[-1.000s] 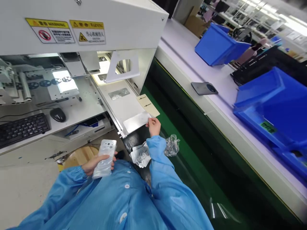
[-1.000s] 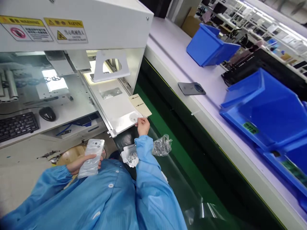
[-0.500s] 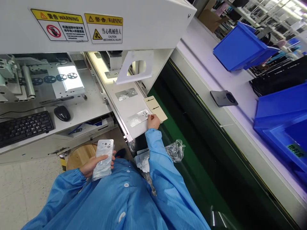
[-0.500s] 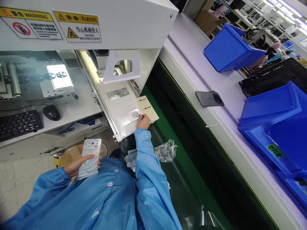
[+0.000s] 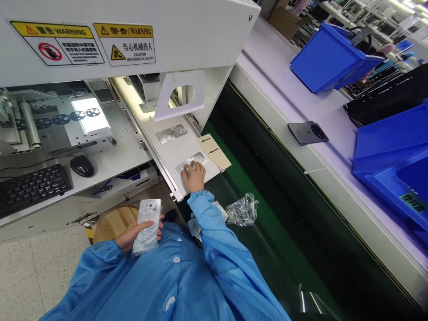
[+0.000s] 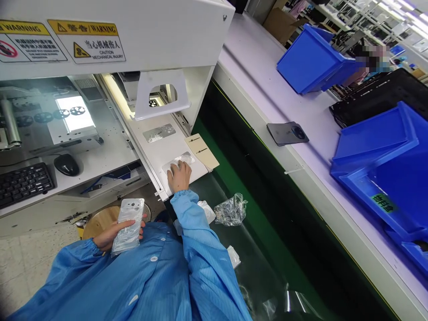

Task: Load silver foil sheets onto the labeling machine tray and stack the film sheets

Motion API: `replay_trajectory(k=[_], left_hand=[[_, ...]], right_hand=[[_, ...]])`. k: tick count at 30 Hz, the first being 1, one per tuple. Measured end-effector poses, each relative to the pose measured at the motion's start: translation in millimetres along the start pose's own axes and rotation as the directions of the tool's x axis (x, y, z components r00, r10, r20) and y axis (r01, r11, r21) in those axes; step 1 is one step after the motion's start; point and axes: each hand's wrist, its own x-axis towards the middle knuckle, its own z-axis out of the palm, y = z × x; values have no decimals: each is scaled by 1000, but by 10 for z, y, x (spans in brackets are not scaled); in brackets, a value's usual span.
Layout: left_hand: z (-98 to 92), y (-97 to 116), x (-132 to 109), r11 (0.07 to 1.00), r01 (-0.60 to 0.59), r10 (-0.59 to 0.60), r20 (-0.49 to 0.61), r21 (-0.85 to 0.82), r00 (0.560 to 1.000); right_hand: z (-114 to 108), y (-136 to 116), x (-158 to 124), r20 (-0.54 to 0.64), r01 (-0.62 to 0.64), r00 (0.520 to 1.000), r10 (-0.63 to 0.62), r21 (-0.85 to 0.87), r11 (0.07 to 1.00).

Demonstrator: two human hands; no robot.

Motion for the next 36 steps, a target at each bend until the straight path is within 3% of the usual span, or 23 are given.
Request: replay_trajectory(k=[4,9,19,24,27,29,31,33,36], left_hand=[[-31,-34,8,1000,11,-11,-15,18,1000],[-67,-47,-22,1000,8,-7,-24,23,1000],[-58,-14,-42,1000,24,-24,-1,6,1000],[-57,-14,-46,1000,31,-31,0,0,1000],[37,26,-7,998,48,-49,30,34,998],[159,60,67,994,81,-88,97,71,991],[318,79,177,982,125,-149,183,139,972],[487,62,303,958,173,-232,267,227,935],[672,-47,453,907,259,-374,351,333,858]], right_hand=[[186,-87,-62,14,-31,999,31,-32,999],[257,-121,-19,-33,-47,998,46,-36,998],[267,-209,9,-1,-57,998,57,-13,998],[40,-351,-36,-33,-65,997,67,64,996],[-233,-457,-295,20,-22,1000,17,287,958],[-390,-480,-579,170,-42,984,-43,465,884],[-497,-432,-889,313,-156,949,-35,564,811],[-569,-287,-1158,364,-295,929,74,602,742],[-676,143,-1450,254,-414,908,333,660,627]])
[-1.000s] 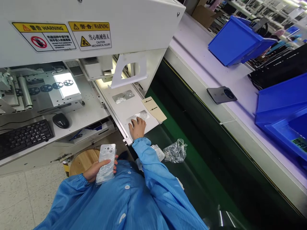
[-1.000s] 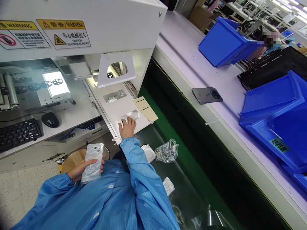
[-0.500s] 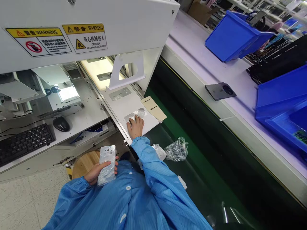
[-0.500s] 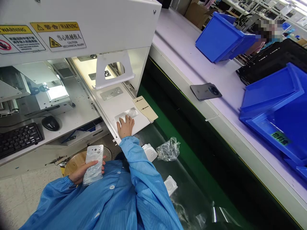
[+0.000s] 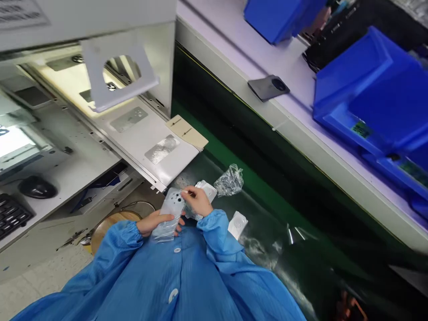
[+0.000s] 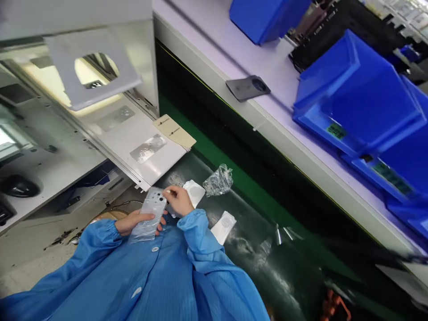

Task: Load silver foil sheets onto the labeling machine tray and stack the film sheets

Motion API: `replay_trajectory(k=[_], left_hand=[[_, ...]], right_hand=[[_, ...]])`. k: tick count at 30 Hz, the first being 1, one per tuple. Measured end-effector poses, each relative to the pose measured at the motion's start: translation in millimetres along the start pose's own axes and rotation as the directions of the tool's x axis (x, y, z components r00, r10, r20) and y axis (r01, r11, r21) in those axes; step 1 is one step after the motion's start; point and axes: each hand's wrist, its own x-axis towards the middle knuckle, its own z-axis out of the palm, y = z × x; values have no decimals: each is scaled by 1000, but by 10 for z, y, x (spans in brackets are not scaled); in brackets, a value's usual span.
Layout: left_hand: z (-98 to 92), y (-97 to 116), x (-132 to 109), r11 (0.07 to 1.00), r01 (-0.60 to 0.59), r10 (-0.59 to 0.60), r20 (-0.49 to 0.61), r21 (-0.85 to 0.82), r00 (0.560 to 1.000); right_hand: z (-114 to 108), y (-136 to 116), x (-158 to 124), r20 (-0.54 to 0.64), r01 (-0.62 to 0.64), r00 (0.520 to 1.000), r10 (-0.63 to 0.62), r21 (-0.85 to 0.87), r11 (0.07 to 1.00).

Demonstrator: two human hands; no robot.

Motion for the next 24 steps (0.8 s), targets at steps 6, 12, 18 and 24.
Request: replay_trajectory(k=[6,12,18,24], left_hand=[[-74,-253,76,987,159,-158,-21,14,987],[-108,-253,37,983,182,-181,-120,-5,976],[353,-354,602,933,315,-315,-31,172,949],[984,-1011,1494,544,346,-391,-134,764,910]], right_hand=[[-768,781,-133,-473,-367,819,326,4,930],[-646,959,-207,-579,-404,781,235,-181,897],[-417,738,-986,-339,-97,938,68,-71,993],[-271,1273,-2580,-568,-381,709,418,190,905]])
